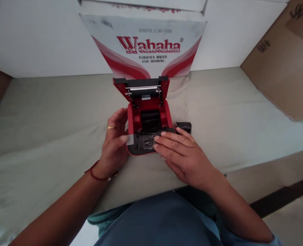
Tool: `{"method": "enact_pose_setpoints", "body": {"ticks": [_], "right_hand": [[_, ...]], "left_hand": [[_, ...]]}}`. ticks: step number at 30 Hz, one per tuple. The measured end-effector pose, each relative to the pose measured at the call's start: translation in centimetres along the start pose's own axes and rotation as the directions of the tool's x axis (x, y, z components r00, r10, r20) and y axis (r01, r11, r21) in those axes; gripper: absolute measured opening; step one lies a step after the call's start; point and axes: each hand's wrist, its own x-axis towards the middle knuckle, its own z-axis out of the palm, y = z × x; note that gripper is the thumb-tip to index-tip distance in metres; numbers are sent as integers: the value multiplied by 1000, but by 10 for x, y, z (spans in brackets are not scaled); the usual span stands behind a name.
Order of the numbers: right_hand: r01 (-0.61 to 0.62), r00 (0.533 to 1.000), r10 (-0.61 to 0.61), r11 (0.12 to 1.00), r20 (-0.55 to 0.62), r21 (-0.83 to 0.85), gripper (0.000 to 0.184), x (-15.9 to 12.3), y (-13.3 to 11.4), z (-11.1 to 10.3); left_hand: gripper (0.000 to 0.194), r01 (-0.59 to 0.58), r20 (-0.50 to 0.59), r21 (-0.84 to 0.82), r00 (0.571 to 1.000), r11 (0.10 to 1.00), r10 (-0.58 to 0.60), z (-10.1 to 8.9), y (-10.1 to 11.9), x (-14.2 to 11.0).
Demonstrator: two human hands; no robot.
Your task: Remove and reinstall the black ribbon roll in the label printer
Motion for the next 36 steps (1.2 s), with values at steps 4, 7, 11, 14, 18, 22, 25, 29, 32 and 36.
{"method": "enact_pose_setpoints", "body": {"ticks": [4, 7, 11, 14, 18, 22, 25, 29, 32, 36], "right_hand": [[14, 999, -11, 996, -31, 83, 37, 0, 10, 2], [24, 998, -15, 991, -65, 133, 35, 1, 17, 4], [29, 996, -14, 984, -84, 176, 34, 2, 20, 3], [12, 997, 6, 974, -80, 225, 28, 8, 21, -4], [-165, 949, 240, 932, -206, 323, 25, 32, 34, -14], [-364, 831, 475, 858, -289, 361, 49, 72, 72, -5], [-431, 828, 533, 805, -176, 408, 53, 100, 91, 8], [-465, 830, 535, 819, -156, 336, 55, 109, 80, 12], [-436, 836, 514, 835, -193, 336, 63, 93, 61, 4], [-295, 884, 408, 866, -229, 403, 61, 64, 48, 2]], "left_hand": [[69, -302, -53, 473, 928, 827, 369, 4, 29, -9], [64, -546, 179, 658, 782, 518, 597, 13, 54, -15], [49, -601, 366, 702, 764, 382, 531, 25, 66, -21], [37, -587, 385, 717, 783, 376, 488, 29, 64, -22], [39, -574, 392, 736, 793, 357, 467, 32, 61, -22], [50, -583, 399, 730, 787, 357, 470, 31, 58, -23], [58, -593, 404, 719, 781, 363, 476, 29, 54, -23], [69, -588, 393, 714, 786, 379, 477, 28, 50, -24], [63, -589, 390, 719, 782, 370, 487, 29, 51, -24], [45, -588, 392, 733, 776, 342, 495, 31, 55, -23]]}}
